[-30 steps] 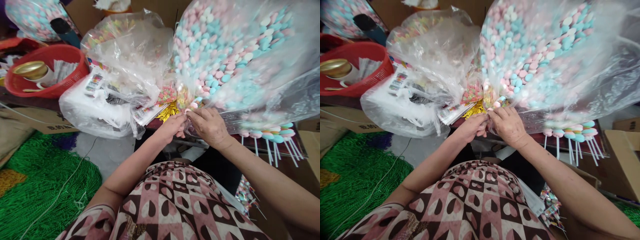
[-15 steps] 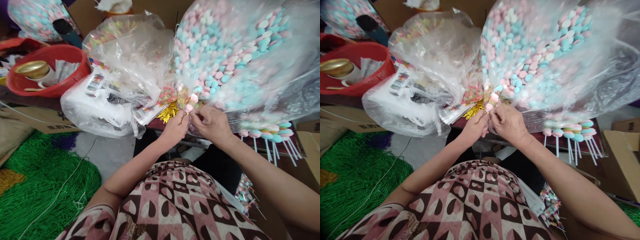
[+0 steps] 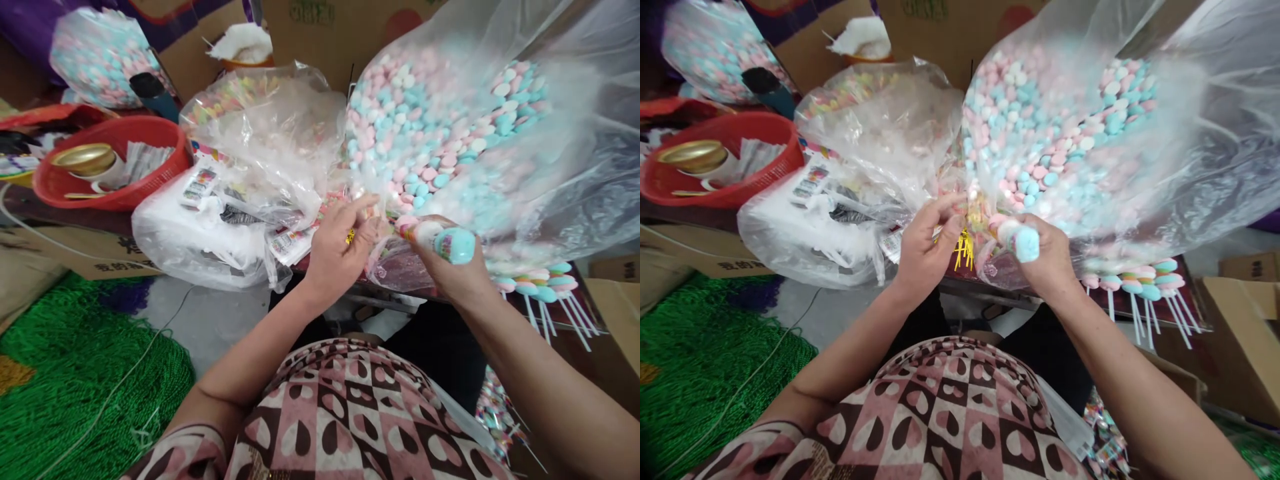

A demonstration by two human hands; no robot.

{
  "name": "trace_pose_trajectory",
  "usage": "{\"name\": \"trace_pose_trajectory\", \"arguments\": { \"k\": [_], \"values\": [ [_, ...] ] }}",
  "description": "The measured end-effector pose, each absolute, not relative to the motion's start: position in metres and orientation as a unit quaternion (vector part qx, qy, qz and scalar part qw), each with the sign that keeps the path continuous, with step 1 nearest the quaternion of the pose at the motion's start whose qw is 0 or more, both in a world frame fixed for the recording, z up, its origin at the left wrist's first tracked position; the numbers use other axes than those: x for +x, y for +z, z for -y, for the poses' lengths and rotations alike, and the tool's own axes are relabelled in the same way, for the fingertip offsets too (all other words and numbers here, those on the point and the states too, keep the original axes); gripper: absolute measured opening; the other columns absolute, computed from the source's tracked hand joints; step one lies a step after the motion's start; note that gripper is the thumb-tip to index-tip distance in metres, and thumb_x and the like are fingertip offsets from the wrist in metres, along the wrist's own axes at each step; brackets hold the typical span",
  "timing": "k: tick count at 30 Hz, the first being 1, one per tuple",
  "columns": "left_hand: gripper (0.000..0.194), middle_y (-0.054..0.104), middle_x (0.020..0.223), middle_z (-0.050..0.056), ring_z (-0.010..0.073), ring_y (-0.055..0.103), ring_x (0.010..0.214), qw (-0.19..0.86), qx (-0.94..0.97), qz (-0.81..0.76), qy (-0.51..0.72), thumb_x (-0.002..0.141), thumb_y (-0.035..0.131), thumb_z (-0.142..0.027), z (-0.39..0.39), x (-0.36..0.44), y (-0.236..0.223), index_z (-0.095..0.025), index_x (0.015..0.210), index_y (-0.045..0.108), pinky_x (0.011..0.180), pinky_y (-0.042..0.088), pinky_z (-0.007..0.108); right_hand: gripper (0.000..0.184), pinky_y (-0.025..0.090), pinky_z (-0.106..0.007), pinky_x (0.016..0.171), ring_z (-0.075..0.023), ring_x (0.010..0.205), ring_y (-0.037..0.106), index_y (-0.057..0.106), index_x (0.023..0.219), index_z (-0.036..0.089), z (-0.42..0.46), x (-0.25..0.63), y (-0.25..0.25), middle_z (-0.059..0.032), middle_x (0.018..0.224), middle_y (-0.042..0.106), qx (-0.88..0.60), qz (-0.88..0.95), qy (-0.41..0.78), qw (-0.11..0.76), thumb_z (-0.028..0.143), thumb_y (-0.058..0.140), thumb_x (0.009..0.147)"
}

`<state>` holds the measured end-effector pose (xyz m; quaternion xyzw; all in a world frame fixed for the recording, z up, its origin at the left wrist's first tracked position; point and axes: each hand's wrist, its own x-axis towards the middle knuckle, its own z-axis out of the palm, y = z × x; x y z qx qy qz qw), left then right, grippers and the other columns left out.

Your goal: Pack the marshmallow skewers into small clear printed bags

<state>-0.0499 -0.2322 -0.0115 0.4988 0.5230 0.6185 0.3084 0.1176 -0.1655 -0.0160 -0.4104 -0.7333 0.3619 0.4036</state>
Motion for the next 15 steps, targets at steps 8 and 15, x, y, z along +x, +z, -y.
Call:
{"name": "trace_pose_trajectory", "arguments": {
  "k": [8,15],
  "values": [
    [0.056,0.047,0.046,-0.007,0.0082,0.043,0.042,0.613,0.488,-0.364,0.503,0.097,0.04,-0.058,0.25,-0.034,0.005,-0.019,0.133,0.059,0.049,0.037,0.02,0.018,0.044,-0.03,0.059,-0.0198,0.066,0.06,0.065,0.078,0.02,0.149,0.119,-0.018,-0.0059,0.07,0.065,-0.321,0.883,0.041,0.34,0.025,0.051,0.089],
    [0.079,0.039,0.036,-0.007,0.0093,0.036,0.031,0.717,0.382,-0.375,0.446,0.091,0.018,-0.075,0.227,-0.047,-0.022,-0.014,0.1,0.067,0.041,0.032,0.023,0.015,0.044,-0.025,0.057,-0.0151,0.062,0.063,0.063,0.078,0.02,0.169,0.118,0.002,-0.0016,0.068,0.067,-0.301,0.869,-0.001,0.392,0.021,0.055,0.091]
  ]
}}
